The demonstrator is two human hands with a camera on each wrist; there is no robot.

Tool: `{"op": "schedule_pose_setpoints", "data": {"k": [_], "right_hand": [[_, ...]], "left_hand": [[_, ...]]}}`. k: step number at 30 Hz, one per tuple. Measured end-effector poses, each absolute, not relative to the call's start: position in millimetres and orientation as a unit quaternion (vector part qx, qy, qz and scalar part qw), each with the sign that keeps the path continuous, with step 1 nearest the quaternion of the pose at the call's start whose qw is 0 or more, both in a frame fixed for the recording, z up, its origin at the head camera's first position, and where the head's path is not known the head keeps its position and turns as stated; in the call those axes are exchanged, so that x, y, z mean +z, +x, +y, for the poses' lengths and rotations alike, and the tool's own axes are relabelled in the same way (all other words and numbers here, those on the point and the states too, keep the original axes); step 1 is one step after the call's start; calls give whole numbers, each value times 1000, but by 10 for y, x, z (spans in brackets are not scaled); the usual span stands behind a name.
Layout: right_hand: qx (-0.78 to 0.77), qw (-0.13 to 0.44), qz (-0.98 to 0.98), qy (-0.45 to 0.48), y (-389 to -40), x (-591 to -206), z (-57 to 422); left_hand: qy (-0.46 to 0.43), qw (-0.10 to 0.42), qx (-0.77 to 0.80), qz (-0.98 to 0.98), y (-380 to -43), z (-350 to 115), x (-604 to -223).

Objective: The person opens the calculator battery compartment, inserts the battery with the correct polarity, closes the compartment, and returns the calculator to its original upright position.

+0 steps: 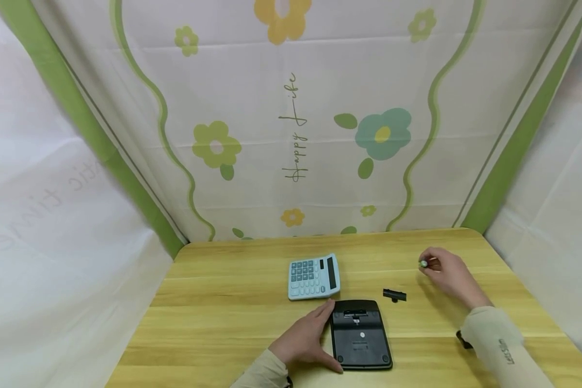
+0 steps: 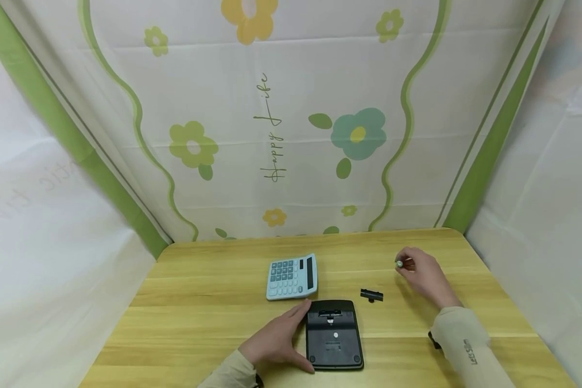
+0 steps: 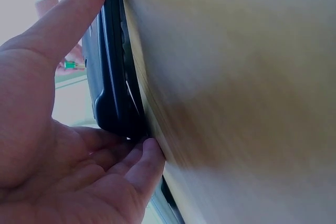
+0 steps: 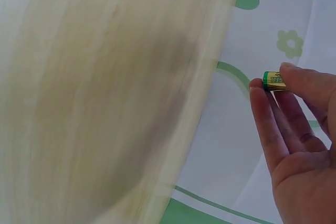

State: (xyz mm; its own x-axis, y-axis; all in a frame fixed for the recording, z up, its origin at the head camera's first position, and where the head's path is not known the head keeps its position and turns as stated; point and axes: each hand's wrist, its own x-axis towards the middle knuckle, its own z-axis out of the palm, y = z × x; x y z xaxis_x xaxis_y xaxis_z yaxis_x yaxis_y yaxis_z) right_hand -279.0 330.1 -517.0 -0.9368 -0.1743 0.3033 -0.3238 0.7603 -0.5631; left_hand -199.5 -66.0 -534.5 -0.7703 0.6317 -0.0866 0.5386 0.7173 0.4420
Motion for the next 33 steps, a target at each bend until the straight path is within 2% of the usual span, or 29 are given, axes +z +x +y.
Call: {"op": "schedule_pose_setpoints", "data": {"k": [16, 28, 33], "right_hand": [[298, 114, -940, 119, -2781, -5152, 3242], [310, 66, -941, 120, -2756, -5151, 3206], [321, 89, -936, 109, -2744, -5160, 3194]], "left_hand": [[309, 129, 210, 919, -1997, -642, -5313], [314, 122, 205, 919, -1993, -661, -5336], [310, 125, 208, 919, -1991, -662, -5344]]}}
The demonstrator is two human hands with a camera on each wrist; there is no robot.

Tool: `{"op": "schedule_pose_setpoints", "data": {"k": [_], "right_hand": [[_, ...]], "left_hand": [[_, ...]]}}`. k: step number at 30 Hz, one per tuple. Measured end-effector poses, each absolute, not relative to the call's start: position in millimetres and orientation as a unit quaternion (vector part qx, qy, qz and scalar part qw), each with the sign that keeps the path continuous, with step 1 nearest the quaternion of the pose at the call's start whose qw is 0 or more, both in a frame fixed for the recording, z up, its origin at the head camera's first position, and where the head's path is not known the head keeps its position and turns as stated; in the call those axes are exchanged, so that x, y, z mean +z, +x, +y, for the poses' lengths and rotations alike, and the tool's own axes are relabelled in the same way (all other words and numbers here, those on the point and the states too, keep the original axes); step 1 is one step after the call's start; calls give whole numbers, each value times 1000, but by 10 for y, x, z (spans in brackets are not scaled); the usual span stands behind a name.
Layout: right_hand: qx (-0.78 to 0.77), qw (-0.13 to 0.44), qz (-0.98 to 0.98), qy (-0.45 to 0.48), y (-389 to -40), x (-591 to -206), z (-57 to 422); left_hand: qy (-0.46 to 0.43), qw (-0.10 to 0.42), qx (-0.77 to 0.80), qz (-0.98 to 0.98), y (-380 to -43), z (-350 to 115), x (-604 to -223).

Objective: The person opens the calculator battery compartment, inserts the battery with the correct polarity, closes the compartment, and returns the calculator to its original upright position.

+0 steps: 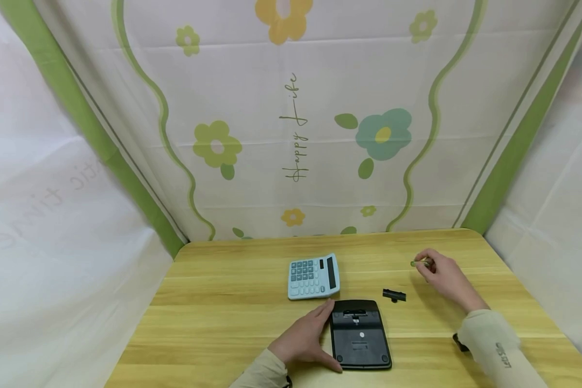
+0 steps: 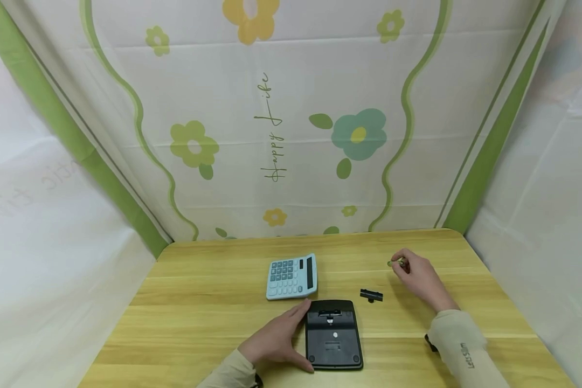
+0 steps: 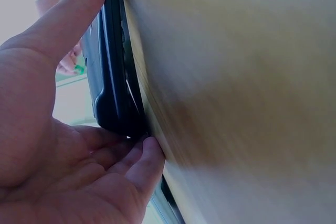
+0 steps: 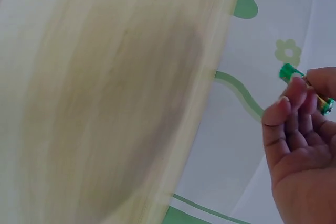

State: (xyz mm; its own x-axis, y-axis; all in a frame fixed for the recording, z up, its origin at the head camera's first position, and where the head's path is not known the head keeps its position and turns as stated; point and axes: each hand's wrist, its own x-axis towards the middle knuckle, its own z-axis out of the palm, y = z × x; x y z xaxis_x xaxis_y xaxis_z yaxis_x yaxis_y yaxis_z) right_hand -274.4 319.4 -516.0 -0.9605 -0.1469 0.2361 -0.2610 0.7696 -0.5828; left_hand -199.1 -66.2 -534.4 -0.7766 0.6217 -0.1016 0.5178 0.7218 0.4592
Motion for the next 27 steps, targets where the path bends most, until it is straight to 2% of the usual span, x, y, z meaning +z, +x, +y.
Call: {"op": "schedule_pose_setpoints", "data": {"k": [4, 13, 20, 27], "right_hand": [[307, 121, -939, 98, -2735, -5153, 3195], [302, 137, -938, 102, -2717, -5150, 3190], [329, 116, -932, 103, -2719, -5142, 3138], [355, 78, -918, 161, -2705, -5128, 2917]], "left_hand": [[308, 130, 213, 918, -1990, -663, -5347], [308, 130, 212, 918, -1983, -656, -5341], [307, 127, 216, 918, -1987, -655, -5331], [305, 131, 218, 918, -2004, -670, -5347]]}}
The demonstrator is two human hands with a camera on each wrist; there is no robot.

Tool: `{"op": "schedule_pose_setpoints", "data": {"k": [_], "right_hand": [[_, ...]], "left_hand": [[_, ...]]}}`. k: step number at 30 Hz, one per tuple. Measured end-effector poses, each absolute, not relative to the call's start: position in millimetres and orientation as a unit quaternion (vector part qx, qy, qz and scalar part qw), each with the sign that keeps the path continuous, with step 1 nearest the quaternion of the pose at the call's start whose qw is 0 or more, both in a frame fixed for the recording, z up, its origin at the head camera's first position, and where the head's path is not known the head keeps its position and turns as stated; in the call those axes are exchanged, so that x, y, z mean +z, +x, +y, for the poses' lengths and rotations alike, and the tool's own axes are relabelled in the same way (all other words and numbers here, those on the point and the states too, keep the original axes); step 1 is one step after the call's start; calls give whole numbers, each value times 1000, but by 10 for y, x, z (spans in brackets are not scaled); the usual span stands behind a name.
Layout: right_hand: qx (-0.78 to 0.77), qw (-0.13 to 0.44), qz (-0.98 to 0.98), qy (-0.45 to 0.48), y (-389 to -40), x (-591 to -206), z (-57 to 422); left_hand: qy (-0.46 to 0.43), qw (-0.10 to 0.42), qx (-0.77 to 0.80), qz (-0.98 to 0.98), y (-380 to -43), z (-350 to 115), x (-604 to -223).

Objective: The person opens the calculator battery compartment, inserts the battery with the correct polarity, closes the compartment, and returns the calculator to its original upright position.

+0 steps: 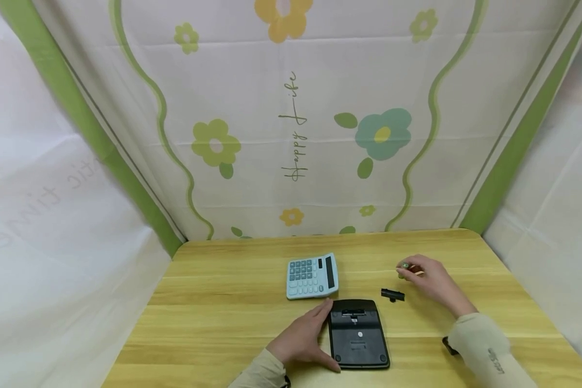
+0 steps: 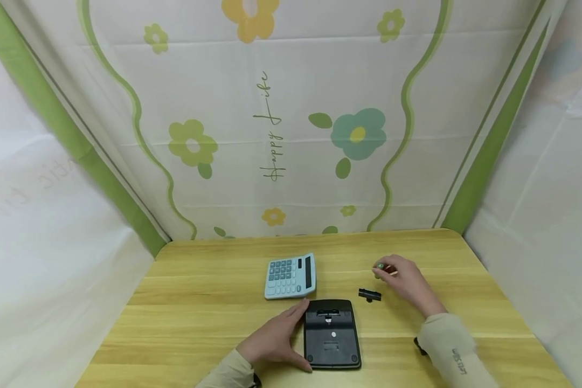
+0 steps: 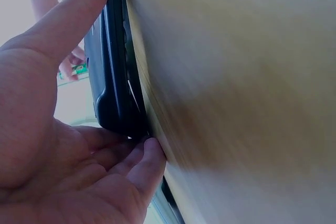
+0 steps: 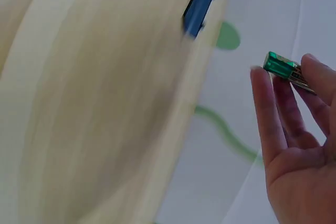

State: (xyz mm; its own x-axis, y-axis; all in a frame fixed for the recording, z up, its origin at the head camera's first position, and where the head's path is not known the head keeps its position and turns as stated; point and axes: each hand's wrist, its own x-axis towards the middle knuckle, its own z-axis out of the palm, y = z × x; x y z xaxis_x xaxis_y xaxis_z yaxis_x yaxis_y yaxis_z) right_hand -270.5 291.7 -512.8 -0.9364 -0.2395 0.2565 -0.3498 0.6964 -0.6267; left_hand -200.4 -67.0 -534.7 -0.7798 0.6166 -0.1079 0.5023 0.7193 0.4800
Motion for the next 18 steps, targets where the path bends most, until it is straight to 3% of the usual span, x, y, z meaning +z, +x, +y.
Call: {"op": "schedule_pose_setpoints", "data": {"k": [18], "right_hand": [[362, -21, -868, 339, -2387, -4950, 1957]], "left_hand": [[299, 139, 230, 916, -2003, -666, -5318]]}}
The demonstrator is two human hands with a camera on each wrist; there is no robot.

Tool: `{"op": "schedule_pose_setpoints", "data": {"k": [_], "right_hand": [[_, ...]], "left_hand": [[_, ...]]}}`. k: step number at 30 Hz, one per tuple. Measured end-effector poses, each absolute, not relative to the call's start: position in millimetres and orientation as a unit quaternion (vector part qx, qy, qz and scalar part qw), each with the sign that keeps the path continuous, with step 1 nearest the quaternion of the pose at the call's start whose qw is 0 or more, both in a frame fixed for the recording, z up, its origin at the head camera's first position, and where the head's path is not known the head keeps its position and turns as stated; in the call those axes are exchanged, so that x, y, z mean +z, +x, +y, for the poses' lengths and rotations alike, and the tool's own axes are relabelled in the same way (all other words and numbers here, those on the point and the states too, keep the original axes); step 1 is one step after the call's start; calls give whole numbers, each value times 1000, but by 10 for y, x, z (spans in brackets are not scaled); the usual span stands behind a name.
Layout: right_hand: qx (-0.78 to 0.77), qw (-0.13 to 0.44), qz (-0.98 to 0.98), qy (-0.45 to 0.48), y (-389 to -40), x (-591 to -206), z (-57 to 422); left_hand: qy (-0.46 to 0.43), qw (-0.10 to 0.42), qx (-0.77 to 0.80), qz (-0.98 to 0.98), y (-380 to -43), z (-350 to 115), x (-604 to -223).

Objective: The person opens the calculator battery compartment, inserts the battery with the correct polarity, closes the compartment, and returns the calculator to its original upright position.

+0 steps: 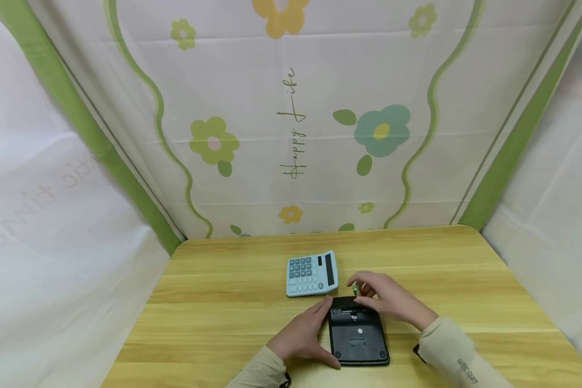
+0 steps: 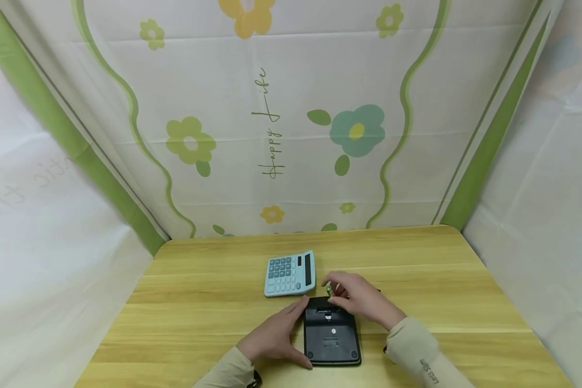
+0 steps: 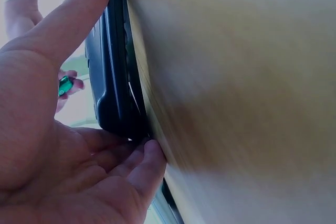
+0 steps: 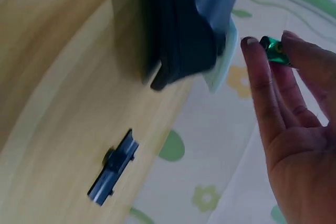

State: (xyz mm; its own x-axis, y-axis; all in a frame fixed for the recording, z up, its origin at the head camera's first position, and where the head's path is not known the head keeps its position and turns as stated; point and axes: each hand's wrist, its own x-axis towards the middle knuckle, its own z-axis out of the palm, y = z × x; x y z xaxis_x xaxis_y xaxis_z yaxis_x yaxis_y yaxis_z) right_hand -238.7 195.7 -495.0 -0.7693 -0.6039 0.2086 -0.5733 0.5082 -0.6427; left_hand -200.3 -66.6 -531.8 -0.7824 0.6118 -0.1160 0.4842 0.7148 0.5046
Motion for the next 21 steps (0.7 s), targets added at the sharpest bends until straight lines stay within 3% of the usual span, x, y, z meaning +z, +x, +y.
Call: {"op": "schedule_pose_setpoints", "data": {"k": [3, 9, 16, 21], "right_hand": [[-358, 29, 863, -356, -2366, -4966, 1878], [-313, -7, 875, -368, -2343, -5003, 1812], [-293, 11, 881, -371, -2311, -5018, 1777], [-242, -41, 883, -400, -2321, -5078, 1772]], "left_hand": [[301, 136, 230, 915, -2002, -665, -5315], [301, 135, 236, 914, -1996, -660, -5310], [297, 139, 239, 914, -1987, -656, -5296], [298, 135, 235, 915, -1982, -655, -5301]]}}
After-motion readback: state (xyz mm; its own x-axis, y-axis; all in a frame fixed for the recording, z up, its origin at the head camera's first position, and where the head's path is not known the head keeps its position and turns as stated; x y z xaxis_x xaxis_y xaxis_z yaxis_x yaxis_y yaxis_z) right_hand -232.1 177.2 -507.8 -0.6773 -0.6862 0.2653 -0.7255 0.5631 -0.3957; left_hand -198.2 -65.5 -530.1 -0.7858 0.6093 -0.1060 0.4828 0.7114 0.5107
